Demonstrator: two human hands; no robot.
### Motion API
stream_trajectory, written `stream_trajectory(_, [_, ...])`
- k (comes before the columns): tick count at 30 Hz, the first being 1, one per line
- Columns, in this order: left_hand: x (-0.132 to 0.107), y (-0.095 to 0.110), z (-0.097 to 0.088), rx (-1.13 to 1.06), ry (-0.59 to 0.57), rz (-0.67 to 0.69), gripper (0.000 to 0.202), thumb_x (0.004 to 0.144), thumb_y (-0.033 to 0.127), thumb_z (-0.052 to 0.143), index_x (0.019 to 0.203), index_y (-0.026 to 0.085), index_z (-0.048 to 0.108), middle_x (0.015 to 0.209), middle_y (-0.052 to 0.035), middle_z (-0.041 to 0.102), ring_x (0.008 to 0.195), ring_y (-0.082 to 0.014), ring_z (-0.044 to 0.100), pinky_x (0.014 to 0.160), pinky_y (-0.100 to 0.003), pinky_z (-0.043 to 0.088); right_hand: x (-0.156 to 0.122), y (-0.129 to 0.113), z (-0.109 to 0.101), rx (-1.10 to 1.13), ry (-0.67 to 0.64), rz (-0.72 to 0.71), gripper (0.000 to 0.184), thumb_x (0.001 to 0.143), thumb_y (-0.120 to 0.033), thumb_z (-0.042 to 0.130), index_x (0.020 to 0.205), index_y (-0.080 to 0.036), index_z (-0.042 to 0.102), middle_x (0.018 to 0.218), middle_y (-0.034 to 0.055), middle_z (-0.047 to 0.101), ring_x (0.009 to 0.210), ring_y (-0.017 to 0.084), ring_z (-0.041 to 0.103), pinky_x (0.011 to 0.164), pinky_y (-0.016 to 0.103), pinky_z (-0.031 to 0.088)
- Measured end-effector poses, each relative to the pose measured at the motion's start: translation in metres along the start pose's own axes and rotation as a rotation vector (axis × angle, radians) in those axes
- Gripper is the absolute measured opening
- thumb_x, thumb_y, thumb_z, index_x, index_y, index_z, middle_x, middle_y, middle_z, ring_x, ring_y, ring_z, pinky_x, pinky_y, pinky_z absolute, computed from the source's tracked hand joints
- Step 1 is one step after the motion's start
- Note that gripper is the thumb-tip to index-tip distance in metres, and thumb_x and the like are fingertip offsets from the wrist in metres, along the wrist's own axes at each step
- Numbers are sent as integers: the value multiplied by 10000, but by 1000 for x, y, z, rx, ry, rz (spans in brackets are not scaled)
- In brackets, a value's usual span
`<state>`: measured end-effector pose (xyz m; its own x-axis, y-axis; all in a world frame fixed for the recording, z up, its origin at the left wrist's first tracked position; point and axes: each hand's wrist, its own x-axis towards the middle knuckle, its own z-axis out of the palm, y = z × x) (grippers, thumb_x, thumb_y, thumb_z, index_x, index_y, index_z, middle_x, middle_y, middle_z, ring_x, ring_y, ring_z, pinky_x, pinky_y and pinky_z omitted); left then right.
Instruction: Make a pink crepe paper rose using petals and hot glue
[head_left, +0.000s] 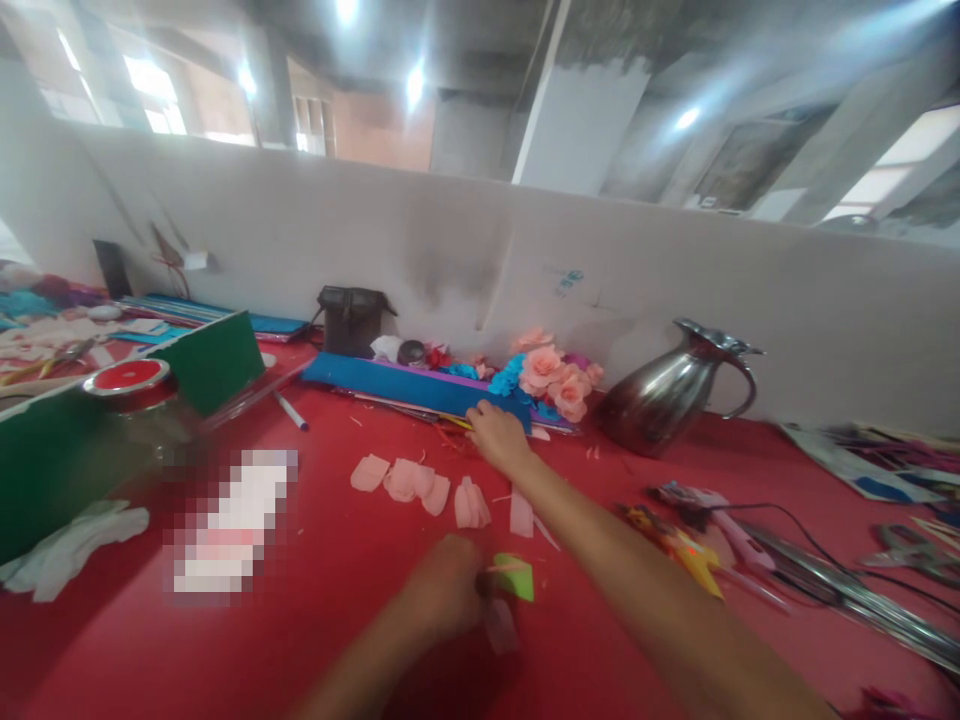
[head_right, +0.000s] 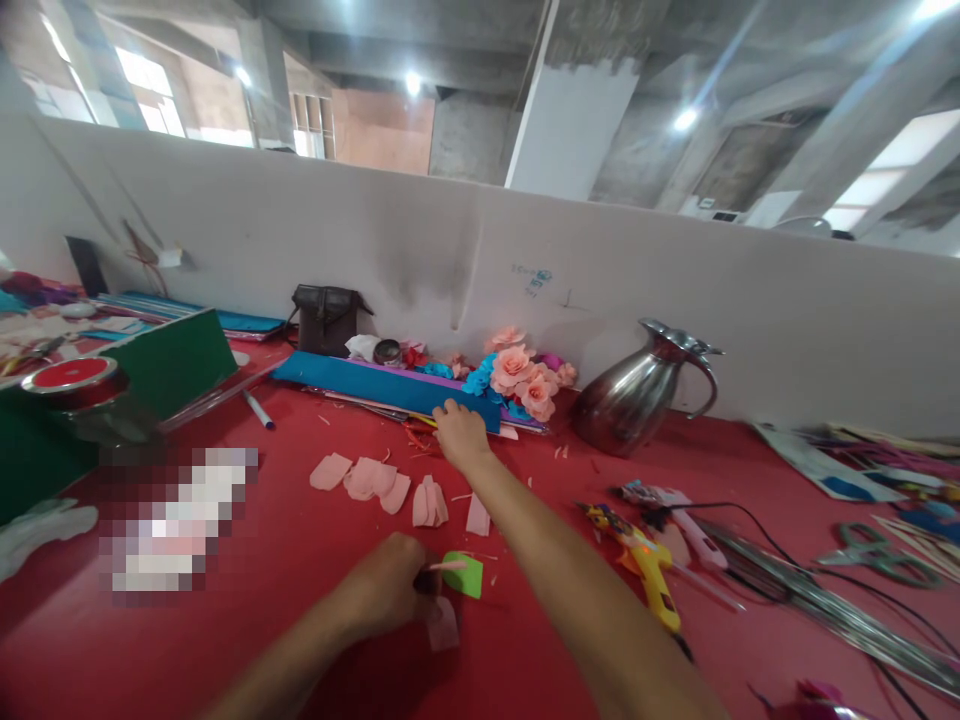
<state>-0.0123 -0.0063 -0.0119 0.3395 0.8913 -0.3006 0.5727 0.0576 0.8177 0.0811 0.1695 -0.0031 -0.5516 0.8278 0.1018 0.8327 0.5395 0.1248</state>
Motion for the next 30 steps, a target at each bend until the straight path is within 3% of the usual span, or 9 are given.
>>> stream_trajectory(4, [1, -3, 1, 36, 18, -27, 152, 594, 193, 621, 716, 134, 689, 626, -41, 623, 563, -144, 519, 490, -235, 314, 6, 6, -3, -50, 36, 52, 269, 898, -263, 449, 1148, -195, 522, 1150, 117, 533, 954, 229, 555, 676, 287, 422])
stream_trajectory(8, [2, -3, 1, 41, 8, -50, 150, 582, 230, 648, 697, 140, 684, 610, -34, 605, 547, -135, 501, 490, -234, 303, 12, 11, -5, -88, 24, 26, 208, 867, -161, 465, 1026, -167, 599, 1047, 132, 602, 976, 241, 554, 695, 289, 421])
stream_trajectory(13, [2, 0, 2, 64, 30, -44, 132, 602, 176, 605, 702, 149, 685, 639, -49, 630, 582, -157, 528, 519, -247, 333, 4, 12, -4, -89, 14, -29, 227, 907, -163, 399, 985, -161, 612, 1030, 122, 617, 947, 223, 578, 656, 268, 408])
stream_trajectory(20, [0, 0, 1, 37, 13, -38, 171, 603, 135, 557, 701, 147, 697, 651, -45, 654, 597, -155, 547, 520, -236, 329, -22, 4, 0, -55, -61, -144, 288, 950, -272, 344, 999, -197, 617, 1014, 94, 623, 896, 199, 608, 667, 259, 406])
stream_trajectory(25, [0, 2, 0, -2, -4, -27, 197, 594, 112, 548, 692, 153, 714, 656, -31, 672, 588, -143, 540, 527, -230, 329, -27, 1, 0, -30, -89, -156, 338, 901, -454, 447, 1128, -234, 567, 1105, 81, 592, 915, 227, 615, 689, 282, 434])
stream_trajectory(30, [-3, 3, -1, -37, 27, 17, 194, 568, 95, 548, 662, 156, 707, 633, -18, 667, 575, -134, 530, 530, -220, 336, -23, -2, 2, -13, -90, -91, 233, 923, -303, 436, 1093, -225, 574, 1073, 95, 595, 875, 220, 636, 687, 294, 451])
